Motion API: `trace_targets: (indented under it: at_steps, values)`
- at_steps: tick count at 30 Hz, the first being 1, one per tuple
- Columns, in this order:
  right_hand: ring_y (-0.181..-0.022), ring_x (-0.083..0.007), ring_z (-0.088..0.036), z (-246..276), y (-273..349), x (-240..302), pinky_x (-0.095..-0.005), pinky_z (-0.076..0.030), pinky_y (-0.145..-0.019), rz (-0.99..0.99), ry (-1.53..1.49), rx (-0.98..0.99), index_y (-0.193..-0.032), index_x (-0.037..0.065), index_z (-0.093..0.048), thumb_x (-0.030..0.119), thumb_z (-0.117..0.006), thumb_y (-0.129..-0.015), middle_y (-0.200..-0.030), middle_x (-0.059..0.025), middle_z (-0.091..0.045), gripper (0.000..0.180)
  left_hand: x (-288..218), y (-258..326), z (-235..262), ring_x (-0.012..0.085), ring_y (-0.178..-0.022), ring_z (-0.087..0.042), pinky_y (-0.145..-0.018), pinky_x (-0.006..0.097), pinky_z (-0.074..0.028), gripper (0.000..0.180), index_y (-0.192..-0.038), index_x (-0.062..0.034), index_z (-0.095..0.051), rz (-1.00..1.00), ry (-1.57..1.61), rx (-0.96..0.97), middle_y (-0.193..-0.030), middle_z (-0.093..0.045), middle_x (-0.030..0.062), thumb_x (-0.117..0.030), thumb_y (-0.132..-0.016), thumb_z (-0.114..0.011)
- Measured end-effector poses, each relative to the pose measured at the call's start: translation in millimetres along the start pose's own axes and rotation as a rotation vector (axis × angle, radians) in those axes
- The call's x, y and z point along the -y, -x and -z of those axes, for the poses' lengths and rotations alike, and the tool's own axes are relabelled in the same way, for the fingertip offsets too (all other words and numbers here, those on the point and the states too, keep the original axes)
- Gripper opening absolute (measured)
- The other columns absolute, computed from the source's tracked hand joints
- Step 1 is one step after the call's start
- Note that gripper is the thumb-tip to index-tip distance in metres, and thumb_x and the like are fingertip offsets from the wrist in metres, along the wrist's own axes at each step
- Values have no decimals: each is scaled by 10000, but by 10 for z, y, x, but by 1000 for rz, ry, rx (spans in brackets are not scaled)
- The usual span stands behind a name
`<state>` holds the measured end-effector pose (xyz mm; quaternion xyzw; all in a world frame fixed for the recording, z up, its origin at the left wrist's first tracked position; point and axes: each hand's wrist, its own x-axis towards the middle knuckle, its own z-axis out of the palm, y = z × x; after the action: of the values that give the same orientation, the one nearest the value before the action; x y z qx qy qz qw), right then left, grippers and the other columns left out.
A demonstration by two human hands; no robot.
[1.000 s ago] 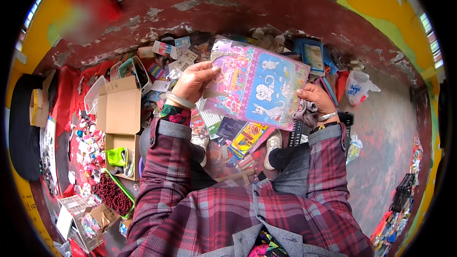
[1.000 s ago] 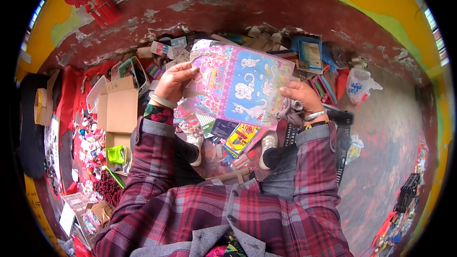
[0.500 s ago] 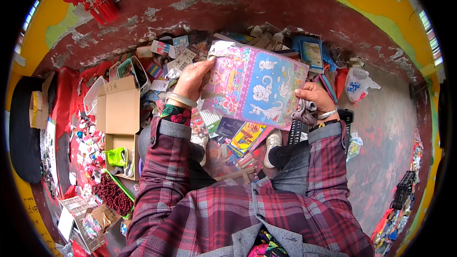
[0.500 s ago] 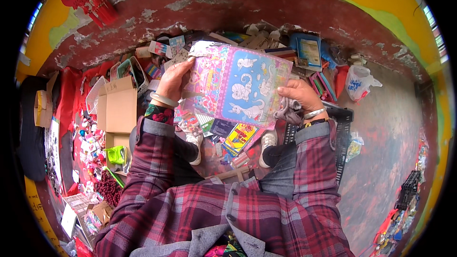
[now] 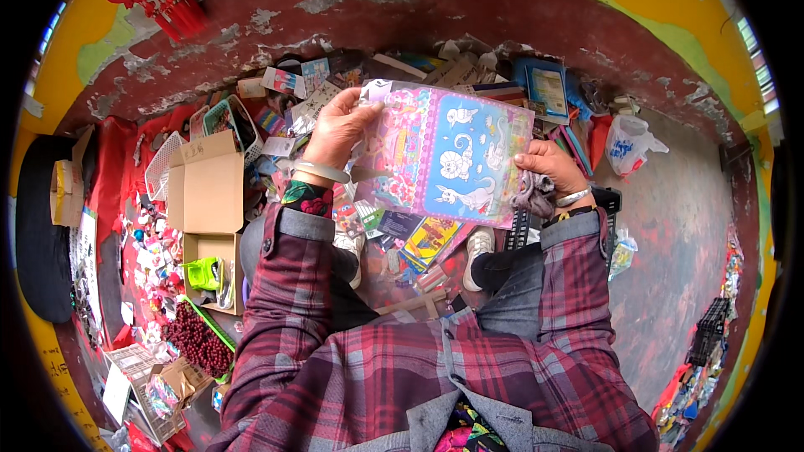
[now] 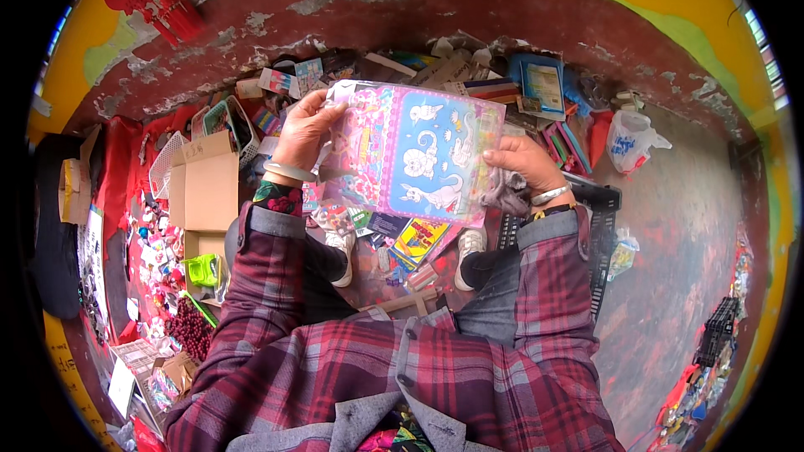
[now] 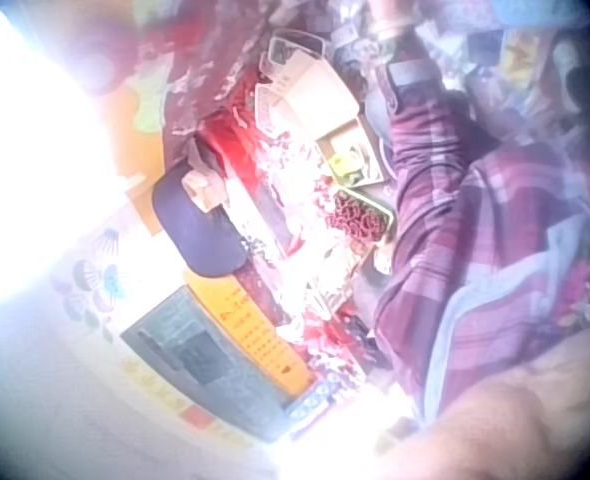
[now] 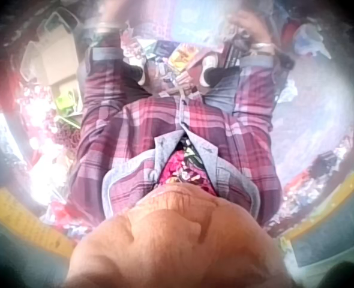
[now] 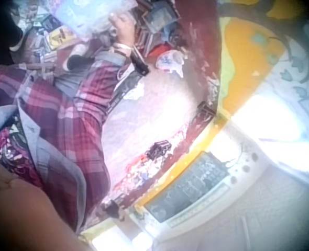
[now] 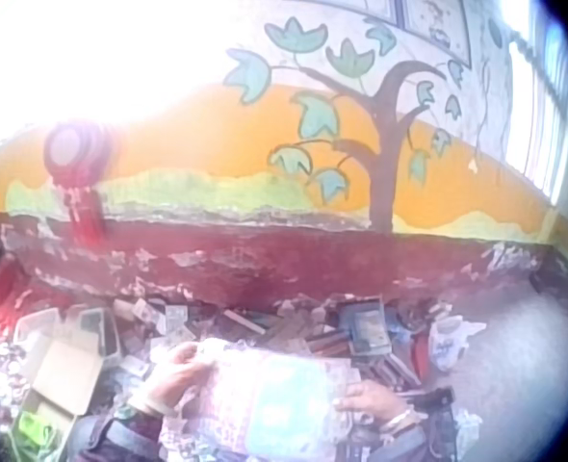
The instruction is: The person sits on the floor and sorts through a pile of stationery items, including temporary tattoo sheets and sticker packs. They pick up individual items, flip them over to inspect both sides, and wipe the surfaces with a cloth before placing them back into the pile.
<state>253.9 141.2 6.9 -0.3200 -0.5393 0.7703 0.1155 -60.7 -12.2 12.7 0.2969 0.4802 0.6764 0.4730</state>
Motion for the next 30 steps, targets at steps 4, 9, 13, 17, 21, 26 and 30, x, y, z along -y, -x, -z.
trace_targets:
  at_steps: [4,9,13,17,21,26,30]
  values:
    - [-767,-148,-650,2,11,-14,-275,-514,-715,-5,-93,-17,-990,-35,-631,96,-619,-824,-898,-99,-675,212,-57,57,55,92,-729,-565,-687,211,-461,443,-1231,-5,-513,-77,14,75,-873,-615,24,36,-805,-628]
    - [-773,-155,-652,7,30,9,-286,-519,-726,-16,-126,2,-994,-38,-626,92,-614,-824,-911,-105,-674,215,-50,46,94,94,-743,-569,-683,216,-456,497,-1274,-22,-507,-104,-5,126,-889,-622,41,52,-797,-620]
    - [-768,-135,-630,-3,23,-2,-272,-497,-723,-8,-96,0,-961,-34,-637,134,-636,-818,-887,-85,-667,220,-88,71,45,96,-770,-578,-713,214,-466,443,-1237,-20,-546,-68,-24,52,-947,-639,51,33,-805,-627]
    - [-760,-131,-638,-12,12,19,-267,-504,-709,2,-91,16,-978,-30,-634,110,-628,-819,-896,-86,-671,212,-10,37,109,92,-829,-583,-765,211,-472,345,-1180,-11,-589,-115,-30,45,-1020,-648,58,-2,-836,-618]
    - [-757,-119,-627,-71,56,93,-266,-496,-710,-9,-104,19,-974,-29,-635,118,-640,-811,-886,-69,-666,220,62,-12,136,78,-830,-591,-752,210,-476,246,-1097,-1,-629,-268,-229,-6,-987,-659,41,-33,-853,-614]
    - [-772,-133,-634,-53,60,80,-270,-499,-720,-12,-126,5,-964,-30,-635,119,-642,-808,-893,-85,-669,216,87,3,134,75,-787,-606,-702,214,-478,149,-989,9,-664,-514,-812,-112,-867,-682,27,-45,-859,-613]
    - [-769,-136,-627,-95,95,108,-272,-492,-729,-12,-131,1,-958,-30,-636,124,-644,-810,-895,-86,-666,214,82,7,105,79,-777,-605,-705,215,-475,121,-941,13,-682,-526,-700,-139,-861,-686,39,-37,-840,-636]
